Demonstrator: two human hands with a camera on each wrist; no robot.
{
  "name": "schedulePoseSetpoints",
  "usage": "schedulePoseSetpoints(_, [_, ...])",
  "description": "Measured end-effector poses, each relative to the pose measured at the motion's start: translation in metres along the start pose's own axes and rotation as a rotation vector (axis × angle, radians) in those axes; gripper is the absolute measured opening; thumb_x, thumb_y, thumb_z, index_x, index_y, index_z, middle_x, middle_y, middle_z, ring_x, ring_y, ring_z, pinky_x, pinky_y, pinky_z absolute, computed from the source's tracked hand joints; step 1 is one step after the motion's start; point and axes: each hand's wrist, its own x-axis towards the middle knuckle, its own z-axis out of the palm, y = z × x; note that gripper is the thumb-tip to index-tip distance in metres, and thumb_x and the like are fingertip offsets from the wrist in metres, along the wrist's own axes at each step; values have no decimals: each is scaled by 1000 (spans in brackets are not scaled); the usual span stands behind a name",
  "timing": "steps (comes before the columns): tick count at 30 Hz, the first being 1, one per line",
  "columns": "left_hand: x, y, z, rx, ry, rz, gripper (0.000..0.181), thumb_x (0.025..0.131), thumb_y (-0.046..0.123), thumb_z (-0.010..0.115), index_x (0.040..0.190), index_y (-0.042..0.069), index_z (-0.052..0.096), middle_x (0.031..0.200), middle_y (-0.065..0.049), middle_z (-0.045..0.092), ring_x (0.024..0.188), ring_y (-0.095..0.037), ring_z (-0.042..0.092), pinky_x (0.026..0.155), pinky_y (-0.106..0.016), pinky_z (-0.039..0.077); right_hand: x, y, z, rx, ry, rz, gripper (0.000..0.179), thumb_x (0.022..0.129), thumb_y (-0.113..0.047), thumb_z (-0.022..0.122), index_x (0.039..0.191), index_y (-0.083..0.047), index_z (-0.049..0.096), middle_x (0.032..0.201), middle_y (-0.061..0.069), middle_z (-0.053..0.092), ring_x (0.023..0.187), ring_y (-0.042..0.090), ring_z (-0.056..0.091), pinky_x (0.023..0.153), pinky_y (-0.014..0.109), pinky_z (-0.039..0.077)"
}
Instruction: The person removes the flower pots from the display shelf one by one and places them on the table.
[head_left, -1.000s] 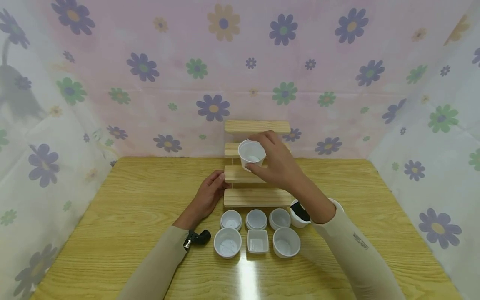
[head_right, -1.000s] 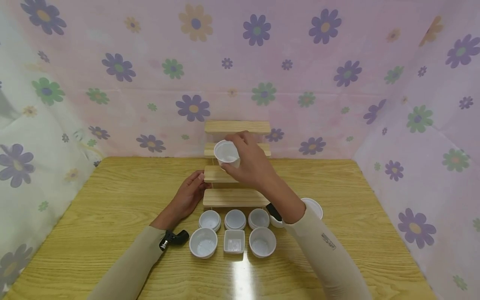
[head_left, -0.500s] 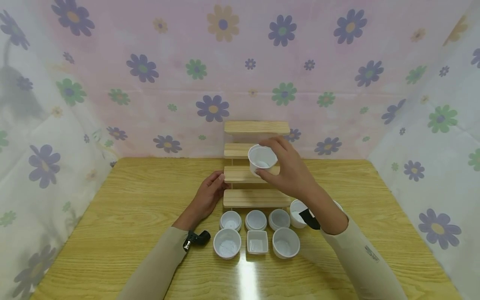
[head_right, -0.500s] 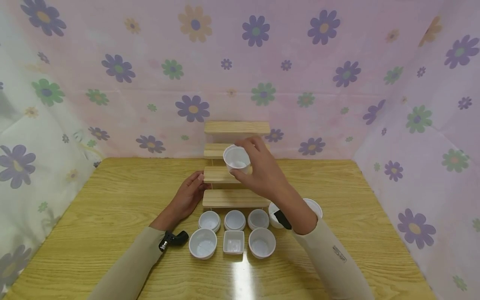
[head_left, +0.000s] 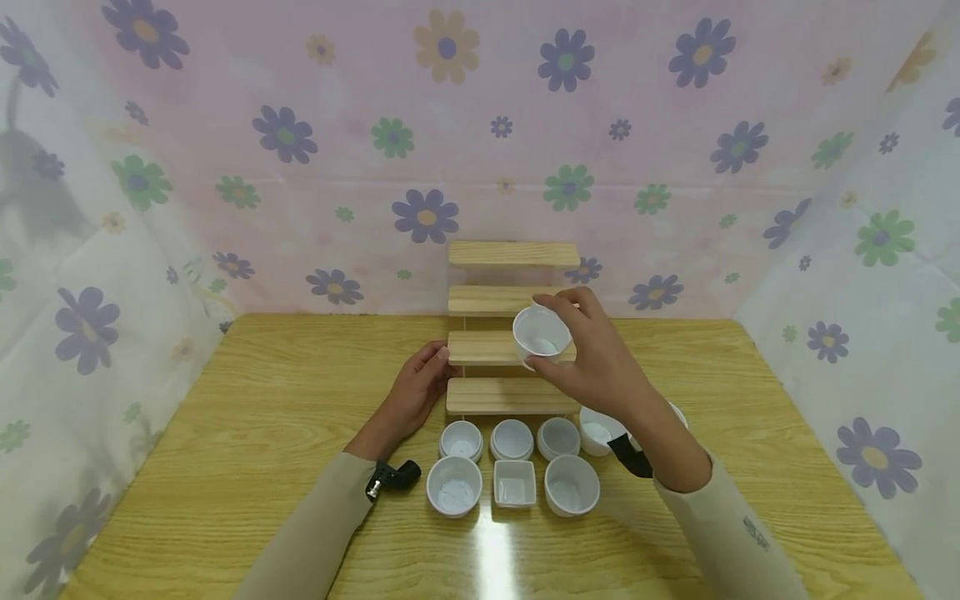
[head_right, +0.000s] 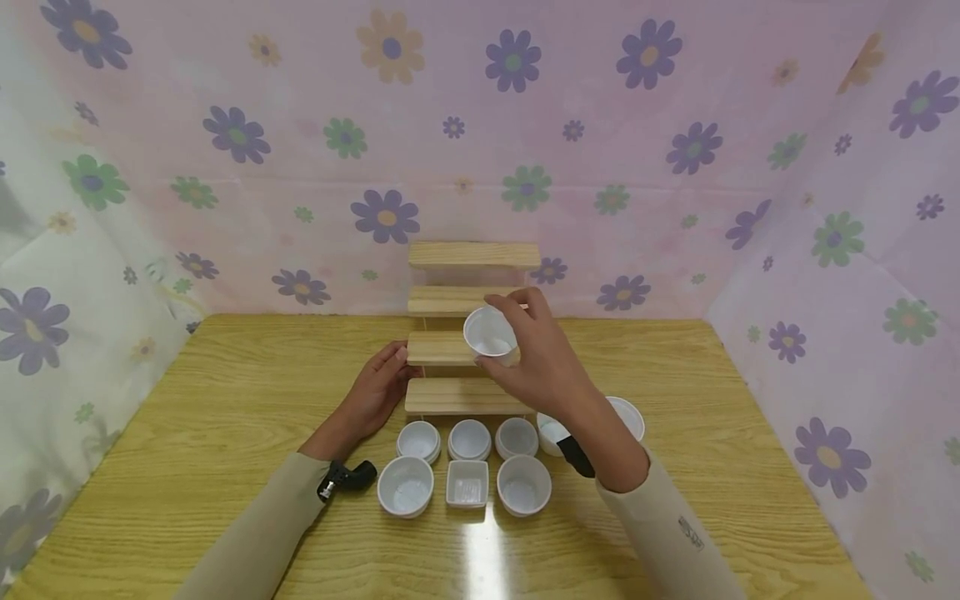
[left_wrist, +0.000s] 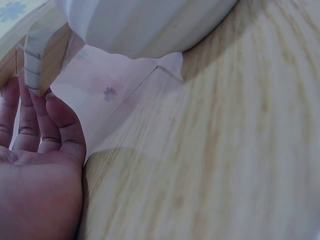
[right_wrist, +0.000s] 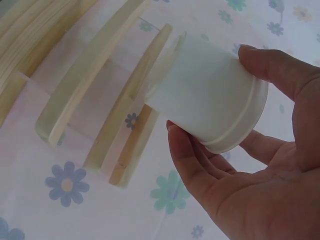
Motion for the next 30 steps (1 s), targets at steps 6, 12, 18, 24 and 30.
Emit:
schedulePoseSetpoints(6, [-1,2,2,0,-5,3,16,114,29,54,120,24,68,110,1,66,96,-14,65,91,-29,55,-10,5,-1,-7,-6,32,76,90,-21,87,155,-8,51,141,14,45,122,36,54,99,55,50])
schedulePoseSetpoints(12, [-1,1,1,-1,-2,0,17,114,27,52,120,23,67,111,0,65,96,-14,65,91,-29,55,-20,5,-6,-11,-18,53,71,90,-20,86,152,-8,54,142,14,42,126,38,53,96,55,53])
schedulePoseSetpoints(18, [-1,1,2,9,4,3,18,114,28,52,121,23,68,112,0,65,96,-14,64,91,-29,55,-31,5,-9,-10,-24,77,68,87,-19,88,147,-10,57,141,14,41,125,39,55,92,54,55])
schedulePoseSetpoints(24, [0,0,1,0,0,7,18,115,28,52,122,22,67,112,1,66,96,-14,65,91,-29,55,-41,11,-14,-25,-12,92,70,87,-19,89,147,-8,55,139,14,42,117,36,55,93,53,53])
schedulePoseSetpoints(30, [0,-1,0,4,-6,9,18,115,28,51,122,23,67,115,2,66,98,-13,64,92,-28,54,-48,17,-19,-48,1,111,71,86,-18,89,145,-2,53,140,16,45,120,36,55,97,55,51])
